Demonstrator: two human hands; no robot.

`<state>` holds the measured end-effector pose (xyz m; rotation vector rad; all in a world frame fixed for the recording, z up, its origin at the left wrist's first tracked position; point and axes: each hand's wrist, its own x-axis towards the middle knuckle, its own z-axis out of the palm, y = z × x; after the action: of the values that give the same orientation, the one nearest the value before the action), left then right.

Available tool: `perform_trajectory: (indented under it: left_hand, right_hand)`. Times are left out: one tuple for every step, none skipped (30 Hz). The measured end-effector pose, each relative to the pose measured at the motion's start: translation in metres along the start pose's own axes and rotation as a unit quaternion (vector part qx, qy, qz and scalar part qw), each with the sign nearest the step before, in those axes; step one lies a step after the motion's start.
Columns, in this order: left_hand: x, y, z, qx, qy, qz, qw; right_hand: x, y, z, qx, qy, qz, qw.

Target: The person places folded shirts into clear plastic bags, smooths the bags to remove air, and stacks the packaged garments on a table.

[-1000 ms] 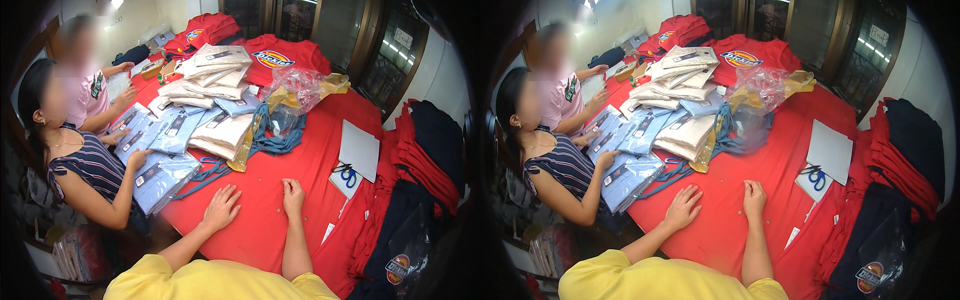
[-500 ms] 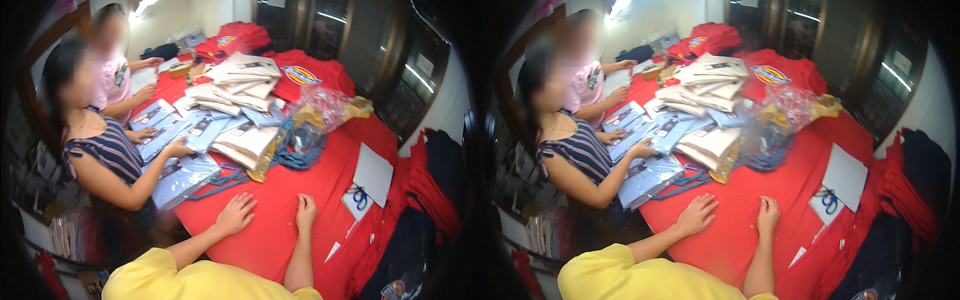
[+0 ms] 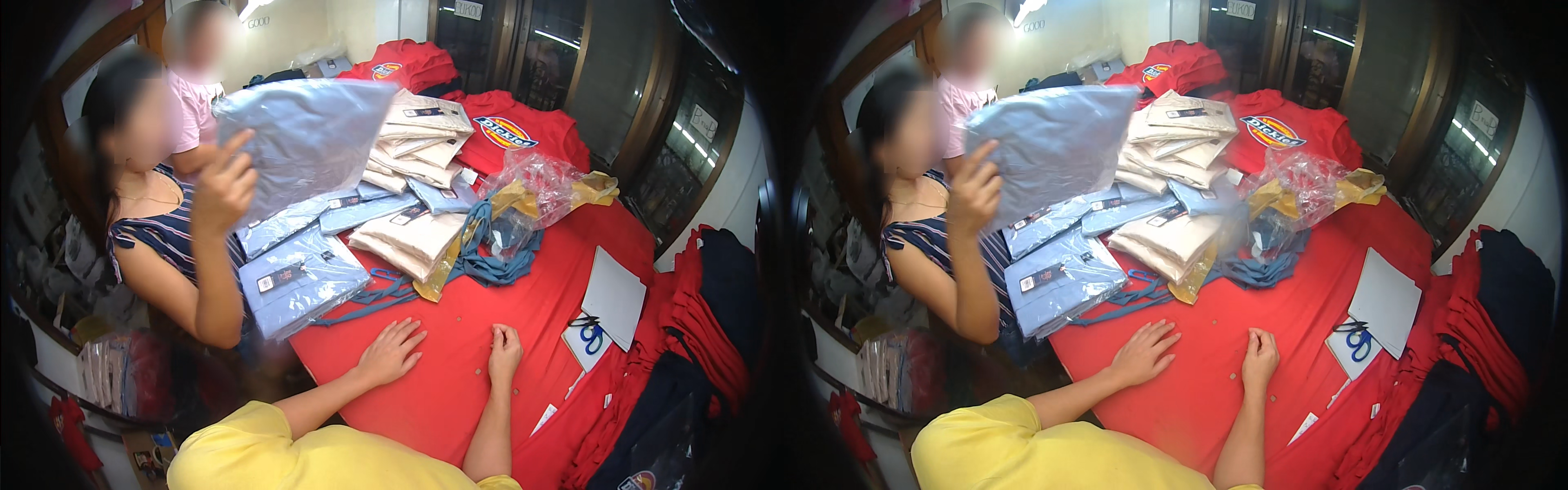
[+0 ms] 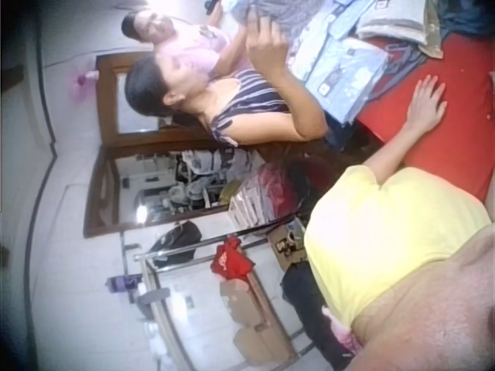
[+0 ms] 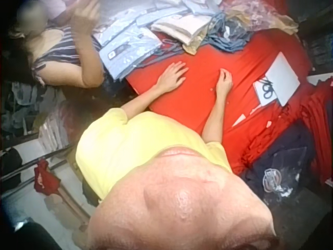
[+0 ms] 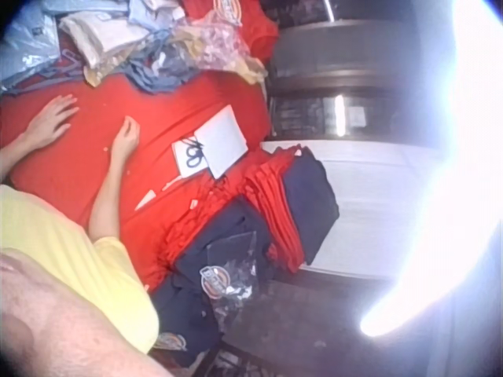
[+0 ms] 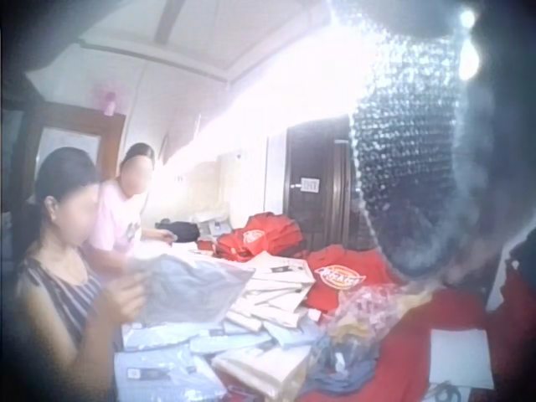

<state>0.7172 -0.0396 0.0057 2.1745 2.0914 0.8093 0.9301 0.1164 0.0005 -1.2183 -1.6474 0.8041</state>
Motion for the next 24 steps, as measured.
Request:
perform_trajectory:
  left_hand:
    - [0.0014,-0.0011,-0.0007,-0.001,-0.001,0.003,1.0]
    - [0.0008,0.0003,0.0,-0.004,-0.003,0.005,1.0]
    - [0.0002,0.001,-0.0002,-0.004,0.0,0.002,1.0]
    - [-0.0004,0.0006,-0.0014,-0.005,0.004,0.0,1.0]
    - [-0.0006,0.0002,-0.0024,-0.005,0.006,-0.002,1.0]
    - [-0.0002,0.0004,-0.0031,-0.01,0.006,-0.004,1.0]
    - [0.0007,0.0009,-0.0029,-0.008,0.007,-0.001,1.0]
    - [0.0019,0.0005,-0.0027,-0.006,0.008,0.001,1.0]
    - [0.0024,0.0005,-0.0027,-0.003,0.01,0.004,1.0]
    - [0.0016,0.0005,-0.0031,-0.007,0.004,0.0,1.0]
    - [0.0022,0.0001,-0.0036,-0.008,0.006,0.001,1.0]
    - [0.0023,-0.0002,-0.0041,-0.008,0.008,0.002,1.0]
    - [0.0021,0.0002,-0.004,-0.009,0.01,0.003,1.0]
    - [0.0021,0.0003,-0.0041,-0.007,0.011,0.002,1.0]
    - [0.0025,0.0005,-0.0041,-0.008,0.011,0.003,1.0]
    - [0.0029,0.0007,-0.0041,-0.01,0.011,0.003,1.0]
    - [0.0015,0.001,-0.0034,-0.012,0.01,0.0,1.0]
    - [0.0012,0.0008,-0.0029,-0.011,0.012,0.003,1.0]
    - [0.0023,0.0001,-0.0028,-0.01,0.015,0.005,1.0]
    - [0.0022,-0.0004,-0.0025,-0.009,0.017,0.006,1.0]
    - [0.0017,-0.0005,-0.0026,-0.01,0.015,0.004,1.0]
    - [0.0012,-0.0003,-0.0028,-0.011,0.013,0.001,1.0]
    - [0.0019,0.0002,-0.0028,-0.011,0.012,0.002,1.0]
    - [0.0018,0.0008,-0.0024,-0.012,0.01,0.001,1.0]
  right_hand:
    - [0.0005,-0.0019,0.0003,0.001,0.002,-0.001,1.0]
    - [-0.0012,-0.0028,-0.0016,-0.001,0.004,0.0,1.0]
    - [-0.0014,-0.0024,-0.0014,-0.001,0.0,0.001,1.0]
    - [-0.0001,-0.001,0.0009,-0.002,-0.004,0.002,1.0]
    - [0.0004,-0.0009,0.0018,-0.002,-0.007,0.004,1.0]
    - [0.0009,-0.0012,0.0012,0.001,-0.007,0.003,1.0]
    - [0.0015,-0.0019,0.0004,0.003,-0.006,0.003,1.0]
    - [0.0017,-0.0026,0.0006,0.008,-0.006,0.003,1.0]
    - [0.0014,-0.0027,0.0009,0.009,-0.007,0.005,1.0]
    - [0.0006,-0.0026,0.0012,0.011,-0.009,0.008,1.0]
    - [0.002,-0.0033,0.0016,0.014,-0.008,0.007,1.0]
    - [0.0019,-0.0042,0.0016,0.012,-0.008,0.008,1.0]
    - [0.0013,-0.005,0.0016,0.01,-0.007,0.009,1.0]
    - [0.0014,-0.0055,0.0019,0.009,-0.009,0.009,1.0]
    - [0.0016,-0.0047,0.0016,0.01,-0.007,0.006,1.0]
    - [0.0018,-0.0038,0.0017,0.011,-0.006,0.004,1.0]
    - [0.0008,-0.0034,0.0016,0.012,-0.007,0.002,1.0]
    - [0.0007,-0.0034,0.0014,0.012,-0.008,0.006,1.0]
    - [0.0015,-0.0039,0.0013,0.013,-0.009,0.011,1.0]
    - [0.0016,-0.0049,0.0012,0.013,-0.01,0.016,1.0]
    - [0.0011,-0.0062,0.0011,0.012,-0.011,0.015,1.0]
    - [0.0004,-0.0081,0.0009,0.012,-0.011,0.014,1.0]
    - [0.0007,-0.0087,0.0003,0.013,-0.009,0.012,1.0]
    - [0.0006,-0.0069,-0.0001,0.007,-0.011,0.01,1.0]
